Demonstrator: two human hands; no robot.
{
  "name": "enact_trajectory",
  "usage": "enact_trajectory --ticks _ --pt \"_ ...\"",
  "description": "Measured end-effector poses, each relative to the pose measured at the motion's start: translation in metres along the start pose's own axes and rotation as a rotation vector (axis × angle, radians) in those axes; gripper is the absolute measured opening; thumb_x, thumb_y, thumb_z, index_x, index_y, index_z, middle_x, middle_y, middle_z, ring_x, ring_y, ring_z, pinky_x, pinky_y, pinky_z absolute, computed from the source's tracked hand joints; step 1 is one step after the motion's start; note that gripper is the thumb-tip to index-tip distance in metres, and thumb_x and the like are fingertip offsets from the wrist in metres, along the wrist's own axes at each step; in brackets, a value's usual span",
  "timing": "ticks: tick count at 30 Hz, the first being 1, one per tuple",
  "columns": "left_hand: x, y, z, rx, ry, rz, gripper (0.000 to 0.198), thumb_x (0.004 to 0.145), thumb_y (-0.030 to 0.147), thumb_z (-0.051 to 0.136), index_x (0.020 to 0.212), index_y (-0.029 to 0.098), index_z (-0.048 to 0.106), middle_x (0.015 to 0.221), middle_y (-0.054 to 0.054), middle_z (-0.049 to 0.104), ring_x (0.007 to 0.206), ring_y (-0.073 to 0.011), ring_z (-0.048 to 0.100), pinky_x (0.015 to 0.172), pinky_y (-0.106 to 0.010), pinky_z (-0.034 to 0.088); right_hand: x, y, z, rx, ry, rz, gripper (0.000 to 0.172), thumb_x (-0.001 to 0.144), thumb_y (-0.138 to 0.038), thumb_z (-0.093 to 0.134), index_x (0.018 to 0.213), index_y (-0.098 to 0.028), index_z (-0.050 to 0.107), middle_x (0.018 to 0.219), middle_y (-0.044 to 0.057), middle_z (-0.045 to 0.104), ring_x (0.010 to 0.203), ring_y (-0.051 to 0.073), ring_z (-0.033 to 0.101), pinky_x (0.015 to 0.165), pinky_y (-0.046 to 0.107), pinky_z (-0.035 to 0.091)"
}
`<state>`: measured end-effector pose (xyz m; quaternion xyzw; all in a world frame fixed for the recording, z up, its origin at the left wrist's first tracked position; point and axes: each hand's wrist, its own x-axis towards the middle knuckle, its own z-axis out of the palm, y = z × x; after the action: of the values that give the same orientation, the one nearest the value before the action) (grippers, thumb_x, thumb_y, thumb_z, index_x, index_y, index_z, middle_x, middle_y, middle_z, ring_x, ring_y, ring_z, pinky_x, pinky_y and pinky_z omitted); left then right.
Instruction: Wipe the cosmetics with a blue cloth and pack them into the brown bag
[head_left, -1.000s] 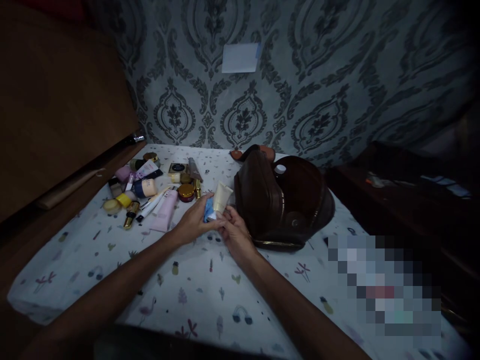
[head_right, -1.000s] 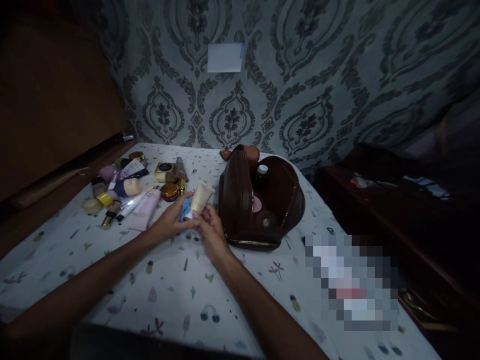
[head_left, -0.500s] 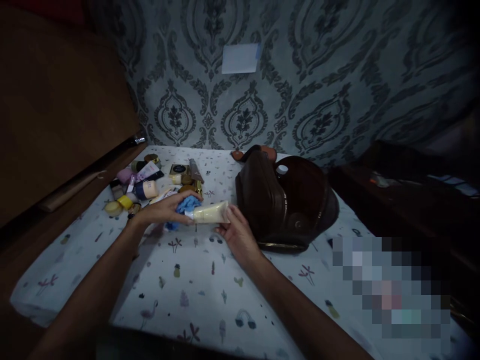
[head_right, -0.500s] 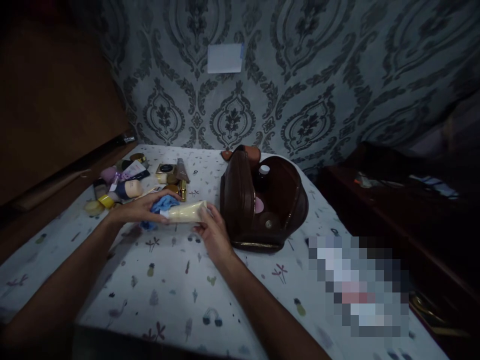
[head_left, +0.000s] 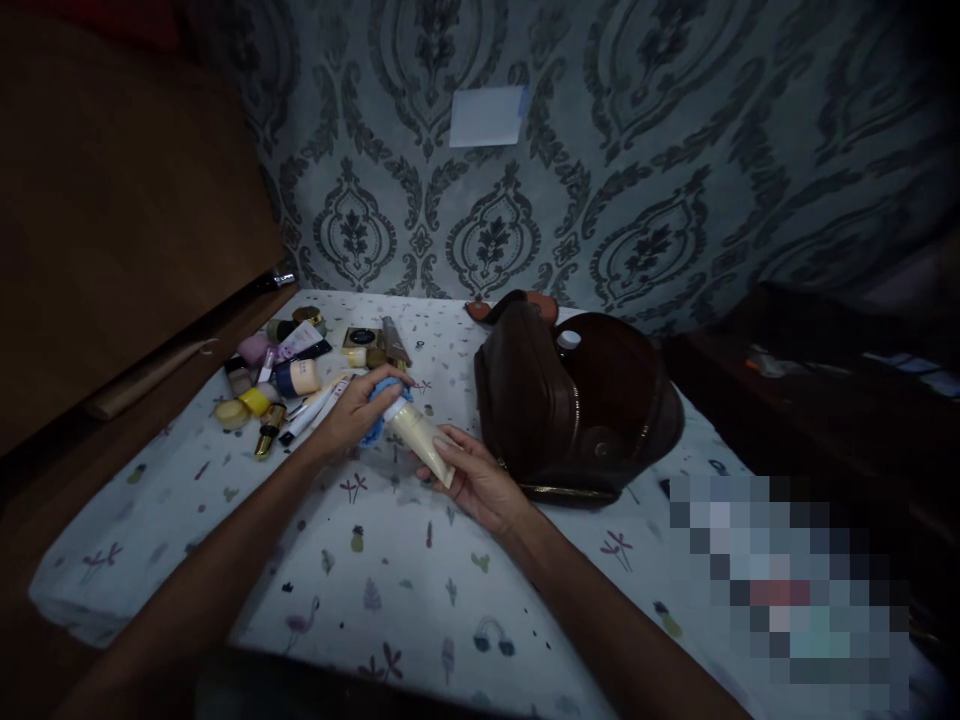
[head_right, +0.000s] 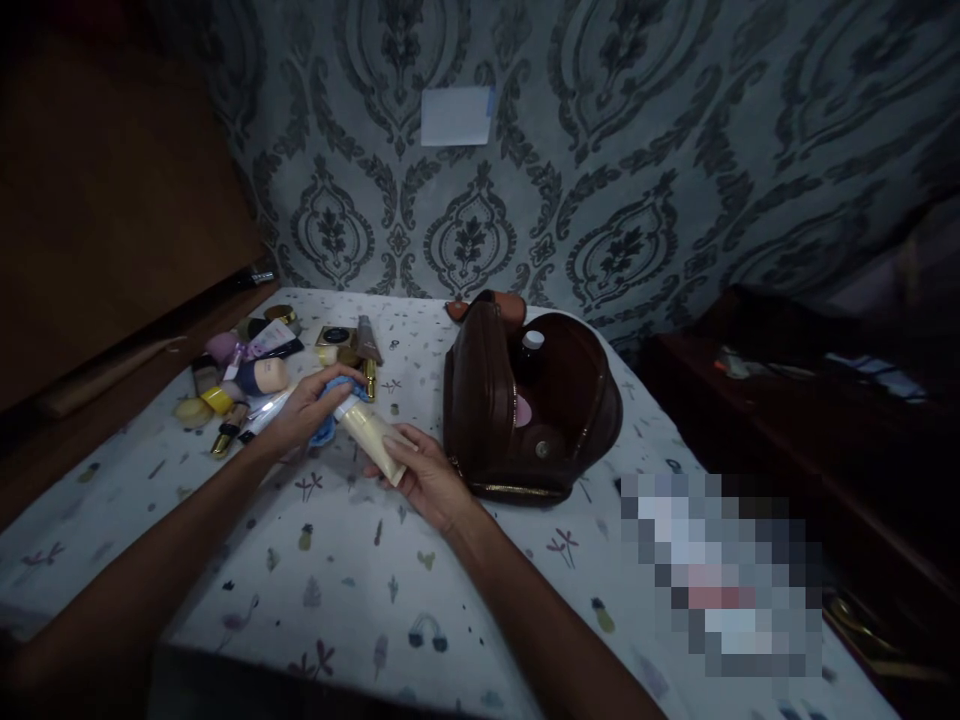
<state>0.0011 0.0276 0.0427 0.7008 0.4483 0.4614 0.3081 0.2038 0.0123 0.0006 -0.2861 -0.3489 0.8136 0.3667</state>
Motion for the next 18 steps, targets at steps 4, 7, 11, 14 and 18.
enact_trajectory --ticks 4,7,11,14,18 --pt "0.001 -0.004 0.006 0.105 0.074 0.058 0.030 0.096 0.041 0.044 0.095 0.019 0.064 0.088 -0.002 0.066 0.087 -0.0197 0.059 0.079 -0.029 0.044 0.001 0.004 0.000 -0.032 0.023 -0.043 0.053 0.061 -0.036 0.092 0.098 -0.019 0.058 0.082 0.001 0.071 0.057 0.015 0.070 0.044 0.019 0.049" --pt "0.001 -0.006 0.008 0.136 0.087 0.048 0.030 0.097 0.040 0.041 0.088 0.019 0.061 0.082 -0.001 0.062 0.084 -0.0194 0.057 0.076 -0.029 0.042 0.002 0.007 0.001 -0.031 0.032 -0.069 0.052 0.061 -0.039 0.092 0.096 -0.018 0.060 0.078 0.001 0.071 0.056 0.014 0.069 0.045 0.018 0.049" --pt "0.002 -0.005 0.010 0.176 0.108 0.011 0.032 0.097 0.041 0.040 0.079 0.020 0.056 0.076 0.000 0.056 0.076 -0.0179 0.053 0.069 -0.029 0.039 0.003 0.008 0.001 -0.059 0.071 -0.098 0.052 0.061 -0.044 0.091 0.094 -0.017 0.062 0.071 0.000 0.069 0.054 0.012 0.066 0.047 0.018 0.048" --pt "0.003 -0.003 0.010 0.205 0.097 -0.017 0.032 0.096 0.040 0.039 0.074 0.020 0.051 0.070 0.001 0.051 0.070 -0.0165 0.049 0.066 -0.028 0.036 0.003 0.009 0.003 -0.123 0.119 -0.128 0.056 0.055 -0.045 0.093 0.092 -0.018 0.061 0.074 -0.001 0.070 0.053 0.012 0.066 0.046 0.019 0.048" --pt "0.004 -0.005 0.010 0.229 0.070 -0.049 0.031 0.094 0.040 0.037 0.073 0.020 0.048 0.068 0.002 0.047 0.067 -0.0159 0.047 0.063 -0.028 0.034 0.002 0.013 0.005 -0.230 0.153 -0.150 0.059 0.054 -0.046 0.092 0.095 -0.020 0.058 0.080 -0.001 0.070 0.058 0.016 0.069 0.048 0.023 0.050"
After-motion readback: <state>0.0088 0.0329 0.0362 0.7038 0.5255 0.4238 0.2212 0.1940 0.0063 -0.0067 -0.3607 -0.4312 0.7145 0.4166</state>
